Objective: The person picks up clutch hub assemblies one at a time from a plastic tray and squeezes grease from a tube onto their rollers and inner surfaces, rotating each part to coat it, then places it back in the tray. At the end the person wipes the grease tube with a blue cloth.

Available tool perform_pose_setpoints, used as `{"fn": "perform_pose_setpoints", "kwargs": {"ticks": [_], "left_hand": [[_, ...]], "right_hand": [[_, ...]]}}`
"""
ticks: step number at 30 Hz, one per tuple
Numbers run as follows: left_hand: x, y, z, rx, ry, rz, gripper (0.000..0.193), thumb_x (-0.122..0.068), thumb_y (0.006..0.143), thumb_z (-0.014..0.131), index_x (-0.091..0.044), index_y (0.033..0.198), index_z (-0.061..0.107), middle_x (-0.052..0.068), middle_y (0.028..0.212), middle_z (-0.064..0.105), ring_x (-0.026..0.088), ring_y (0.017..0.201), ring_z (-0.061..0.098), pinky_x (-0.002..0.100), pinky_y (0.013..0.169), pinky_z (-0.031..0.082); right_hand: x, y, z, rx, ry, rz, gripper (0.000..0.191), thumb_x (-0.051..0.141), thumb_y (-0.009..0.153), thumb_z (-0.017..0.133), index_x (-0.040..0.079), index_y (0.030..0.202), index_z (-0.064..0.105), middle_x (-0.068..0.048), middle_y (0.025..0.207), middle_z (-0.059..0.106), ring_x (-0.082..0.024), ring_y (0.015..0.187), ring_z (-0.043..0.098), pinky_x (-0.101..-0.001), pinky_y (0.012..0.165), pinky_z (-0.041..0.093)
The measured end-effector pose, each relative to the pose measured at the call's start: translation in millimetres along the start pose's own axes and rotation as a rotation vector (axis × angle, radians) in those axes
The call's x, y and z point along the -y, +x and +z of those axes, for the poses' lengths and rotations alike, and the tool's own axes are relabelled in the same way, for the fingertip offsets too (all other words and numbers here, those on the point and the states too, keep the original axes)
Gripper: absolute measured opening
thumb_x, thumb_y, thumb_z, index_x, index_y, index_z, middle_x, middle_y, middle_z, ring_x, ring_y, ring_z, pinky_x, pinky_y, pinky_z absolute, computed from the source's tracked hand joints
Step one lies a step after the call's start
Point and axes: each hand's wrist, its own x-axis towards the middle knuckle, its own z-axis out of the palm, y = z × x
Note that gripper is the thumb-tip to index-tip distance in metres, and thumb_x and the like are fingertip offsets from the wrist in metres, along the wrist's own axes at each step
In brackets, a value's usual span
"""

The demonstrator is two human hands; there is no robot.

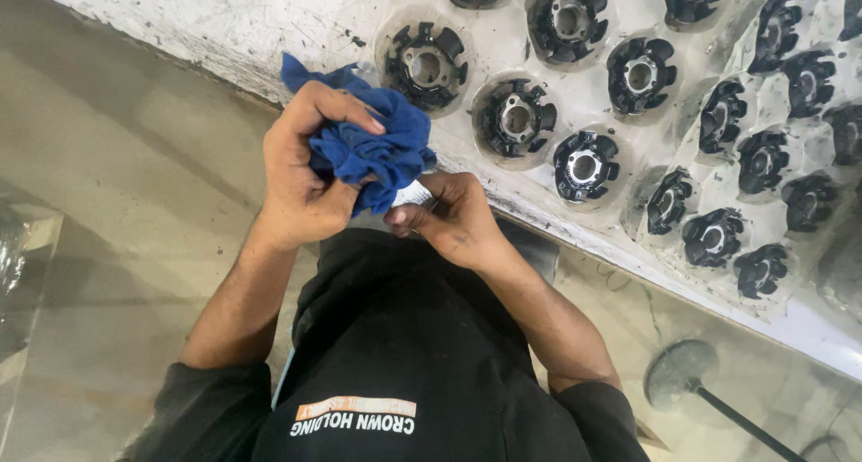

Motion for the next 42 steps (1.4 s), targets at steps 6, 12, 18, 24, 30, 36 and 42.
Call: {"fn": "perform_pose_setpoints", "kwargs": {"ticks": [6,12,18,24,30,36,42], "left_hand": [[3.9,-2.1,-2.8,-0.028,-0.120,-0.035,0.031,0.011,0.083,0.061,-0.001,0.112,0.059,0.007,0.109,0.062,0.014,0.103,0.061,0.024,0.099,0.050],[4.6,-2.7,-4.9,-0.045,-0.116,-0.010,0.031,0.008,0.079,0.059,0.000,0.110,0.059,0.007,0.109,0.061,0.015,0.105,0.061,0.025,0.102,0.050],[0.9,-1.9,-16.0,-0.054,-0.222,-0.034,0.031,0.002,0.082,0.063,-0.001,0.112,0.058,0.007,0.108,0.063,0.013,0.100,0.062,0.023,0.093,0.050],[4.8,-3.1,-15.7,-0.041,-0.194,0.025,0.029,-0.006,0.086,0.069,0.000,0.113,0.059,0.007,0.108,0.063,0.011,0.098,0.062,0.022,0.092,0.051],[-2.6,-0.5,-27.1,0.024,-0.213,-0.002,0.027,-0.006,0.088,0.070,0.002,0.111,0.059,0.009,0.109,0.066,0.012,0.095,0.062,0.023,0.090,0.053],[-8.5,7.1,-27.4,0.087,-0.252,0.043,0.031,-0.008,0.079,0.061,0.001,0.109,0.059,0.008,0.104,0.066,0.011,0.092,0.064,0.023,0.086,0.054],[-11.8,7.0,-26.8,0.112,-0.305,0.026,0.034,-0.008,0.076,0.058,0.001,0.109,0.058,0.009,0.100,0.067,0.010,0.086,0.064,0.023,0.079,0.054]], "right_hand": [[0.0,-1.7,-6.6,0.118,0.045,-0.046,0.017,0.007,0.103,0.065,-0.008,0.103,0.071,-0.010,0.093,0.075,-0.014,0.086,0.070,-0.0301,0.083,0.059],[11.9,-2.6,-3.1,0.142,-0.005,-0.077,0.022,0.012,0.106,0.064,-0.008,0.106,0.071,-0.010,0.095,0.073,-0.014,0.090,0.068,-0.0290,0.086,0.057],[20.9,-5.8,-10.1,0.151,-0.313,-0.265,0.029,0.017,0.111,0.053,-0.005,0.108,0.071,-0.008,0.091,0.071,-0.010,0.082,0.062,-0.0272,0.077,0.051],[7.3,-5.0,-4.0,0.007,-0.339,-0.126,0.027,0.013,0.111,0.060,-0.005,0.094,0.071,-0.008,0.075,0.066,-0.011,0.072,0.053,-0.0277,0.065,0.046],[30.0,-9.6,-11.8,0.313,-0.075,0.068,0.023,0.006,0.105,0.056,-0.004,0.125,0.062,-0.004,0.099,0.069,-0.011,0.090,0.066,-0.0254,0.081,0.057],[49.1,-8.5,-6.7,0.427,-0.169,0.102,0.026,0.003,0.105,0.054,-0.003,0.126,0.067,-0.007,0.107,0.073,-0.011,0.092,0.067,-0.0255,0.084,0.058],[47.8,-9.0,-11.1,0.474,-0.167,0.087,0.022,0.004,0.103,0.057,-0.002,0.120,0.071,-0.006,0.105,0.074,-0.010,0.088,0.069,-0.0250,0.079,0.059]]}}
